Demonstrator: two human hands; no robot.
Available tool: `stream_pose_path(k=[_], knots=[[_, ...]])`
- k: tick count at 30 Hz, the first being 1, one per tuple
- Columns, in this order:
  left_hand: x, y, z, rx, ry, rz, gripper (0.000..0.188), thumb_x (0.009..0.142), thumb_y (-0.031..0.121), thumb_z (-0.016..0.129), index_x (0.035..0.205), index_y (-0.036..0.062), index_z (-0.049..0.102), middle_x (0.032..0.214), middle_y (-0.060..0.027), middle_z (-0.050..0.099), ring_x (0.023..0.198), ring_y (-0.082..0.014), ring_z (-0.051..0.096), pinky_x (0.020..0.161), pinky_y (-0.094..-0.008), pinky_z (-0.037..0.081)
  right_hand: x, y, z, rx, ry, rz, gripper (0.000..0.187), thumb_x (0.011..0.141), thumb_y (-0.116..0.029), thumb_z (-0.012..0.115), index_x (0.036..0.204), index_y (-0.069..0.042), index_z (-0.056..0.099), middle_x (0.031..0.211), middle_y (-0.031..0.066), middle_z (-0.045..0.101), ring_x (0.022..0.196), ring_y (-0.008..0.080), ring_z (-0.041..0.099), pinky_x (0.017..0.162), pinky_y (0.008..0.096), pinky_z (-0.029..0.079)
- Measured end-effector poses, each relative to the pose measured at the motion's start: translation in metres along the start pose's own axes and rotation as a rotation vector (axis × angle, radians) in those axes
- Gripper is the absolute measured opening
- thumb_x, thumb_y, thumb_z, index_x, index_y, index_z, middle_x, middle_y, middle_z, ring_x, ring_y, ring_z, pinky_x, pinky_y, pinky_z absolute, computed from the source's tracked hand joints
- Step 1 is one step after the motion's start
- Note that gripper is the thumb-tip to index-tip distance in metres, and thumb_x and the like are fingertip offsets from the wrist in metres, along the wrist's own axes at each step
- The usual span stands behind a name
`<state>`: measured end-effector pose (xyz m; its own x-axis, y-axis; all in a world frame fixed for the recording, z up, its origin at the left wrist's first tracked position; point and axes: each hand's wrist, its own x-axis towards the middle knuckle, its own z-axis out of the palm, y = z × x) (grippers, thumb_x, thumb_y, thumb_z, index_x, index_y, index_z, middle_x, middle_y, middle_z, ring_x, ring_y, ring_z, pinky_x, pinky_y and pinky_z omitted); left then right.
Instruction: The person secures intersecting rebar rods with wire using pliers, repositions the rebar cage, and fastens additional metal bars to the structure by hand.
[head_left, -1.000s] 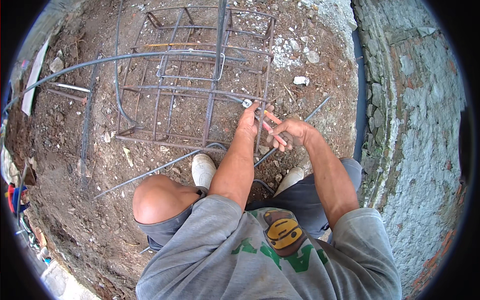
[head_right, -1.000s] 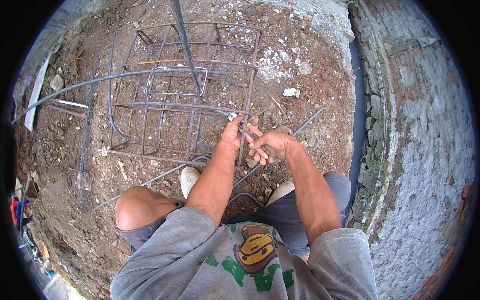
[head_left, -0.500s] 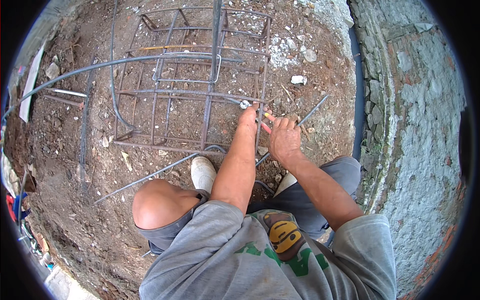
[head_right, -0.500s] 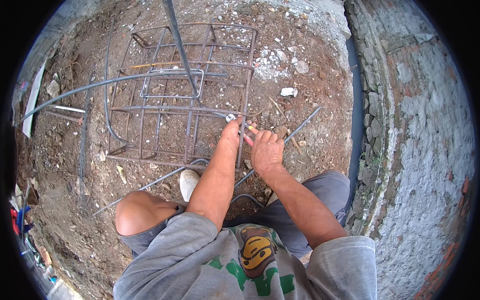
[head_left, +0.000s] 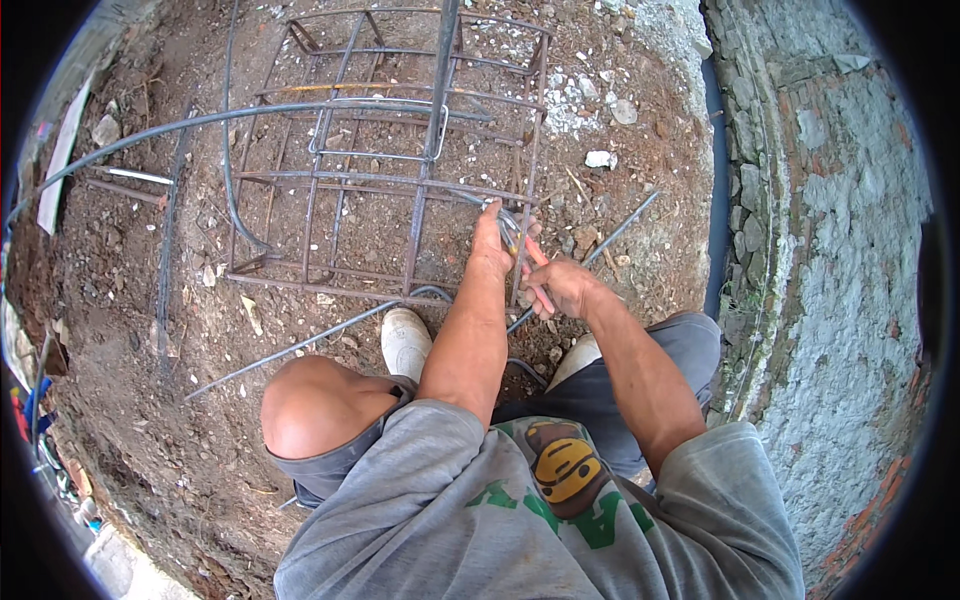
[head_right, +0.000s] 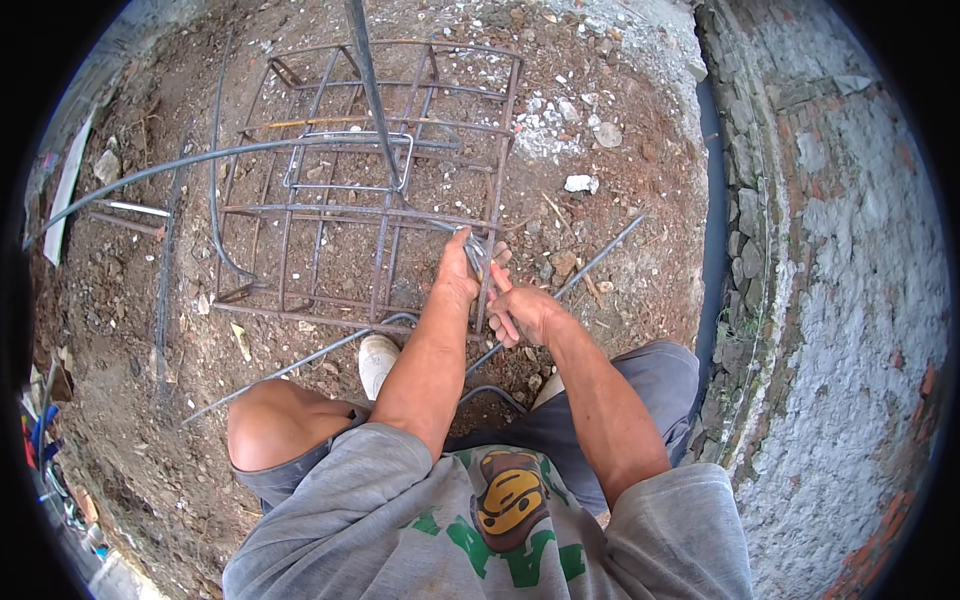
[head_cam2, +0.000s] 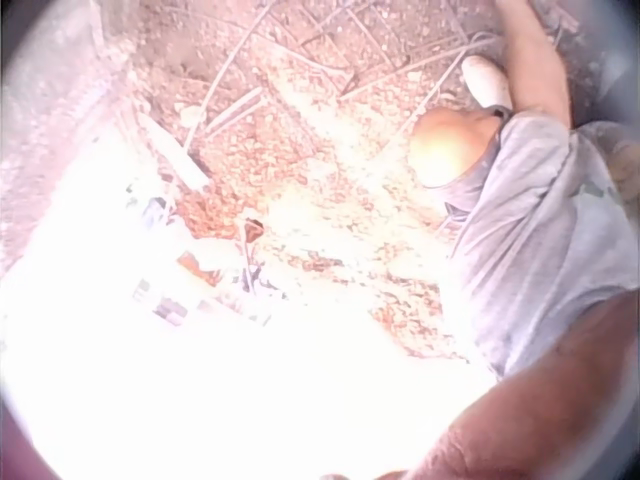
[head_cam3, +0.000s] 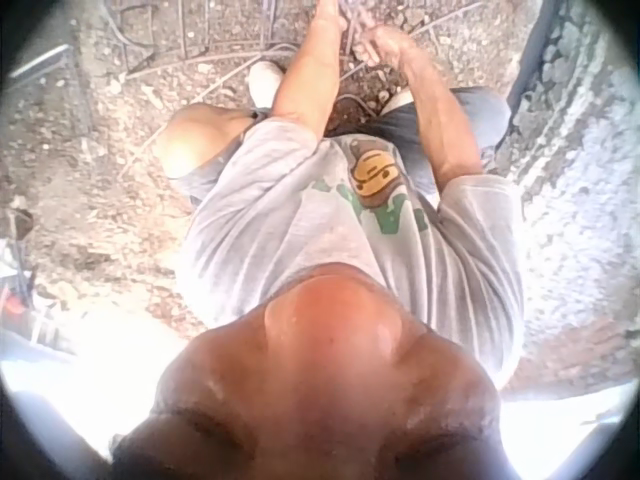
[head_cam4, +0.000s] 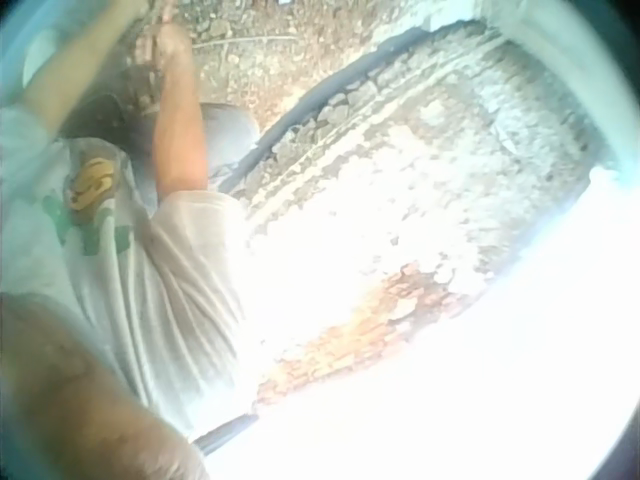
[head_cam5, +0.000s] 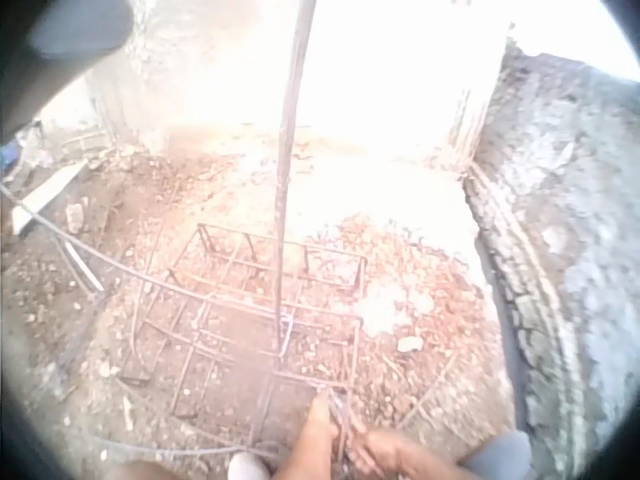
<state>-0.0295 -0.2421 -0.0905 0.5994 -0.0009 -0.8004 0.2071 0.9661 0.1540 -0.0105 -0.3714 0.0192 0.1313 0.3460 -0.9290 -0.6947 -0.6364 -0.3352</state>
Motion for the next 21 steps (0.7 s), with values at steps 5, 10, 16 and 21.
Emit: stream_pose_path(k=[5,10,16,21], knots=[[0.004,0.002,-0.006,-0.014,-0.006,-0.049,0.027,0.087,0.028,0.057,0.099,0.0041,0.059,0.084,-0.0125,0.067,0.076,-0.0282,0.067,0.065,-0.0449,0.055,0.001,0.022,-0.001,0.378,-0.208,-0.094,0.037,0.083,-0.015,0.061,0.117,-0.01,0.047,0.076,0.0101,0.058,0.06,0.0231,0.057,0.057,0.0391,0.048],[0.006,0.003,-0.007,0.012,-0.002,0.002,0.019,0.087,0.023,0.06,0.089,0.0043,0.057,0.072,-0.009,0.06,0.063,-0.0259,0.061,0.061,-0.0447,0.056,-0.02,-0.016,0.003,-0.142,-0.079,0.036,0.043,0.08,-0.018,0.064,0.115,0.0,0.047,0.093,0.0164,0.064,0.083,0.0315,0.065,0.075,0.0468,0.052],[0.025,0.004,0.005,-0.093,0.09,-0.003,0.018,0.093,0.02,0.052,0.087,0.0036,0.054,0.069,-0.0105,0.058,0.055,-0.0259,0.057,0.053,-0.0458,0.054,-0.041,-0.003,0.034,-1.42,0.733,-0.331,0.046,0.079,-0.018,0.06,0.113,0.007,0.044,0.102,0.0196,0.057,0.093,0.0335,0.062,0.08,0.039,0.052],[0.024,0.0,0.01,-0.052,0.151,-0.012,0.02,0.094,0.023,0.05,0.091,0.0026,0.053,0.068,-0.011,0.057,0.055,-0.0267,0.057,0.055,-0.0473,0.053,-0.025,-0.004,0.041,-1.502,0.879,-0.261,0.041,0.077,-0.016,0.061,0.106,0.007,0.045,0.094,0.0198,0.056,0.085,0.0313,0.063,0.074,0.0374,0.054]])
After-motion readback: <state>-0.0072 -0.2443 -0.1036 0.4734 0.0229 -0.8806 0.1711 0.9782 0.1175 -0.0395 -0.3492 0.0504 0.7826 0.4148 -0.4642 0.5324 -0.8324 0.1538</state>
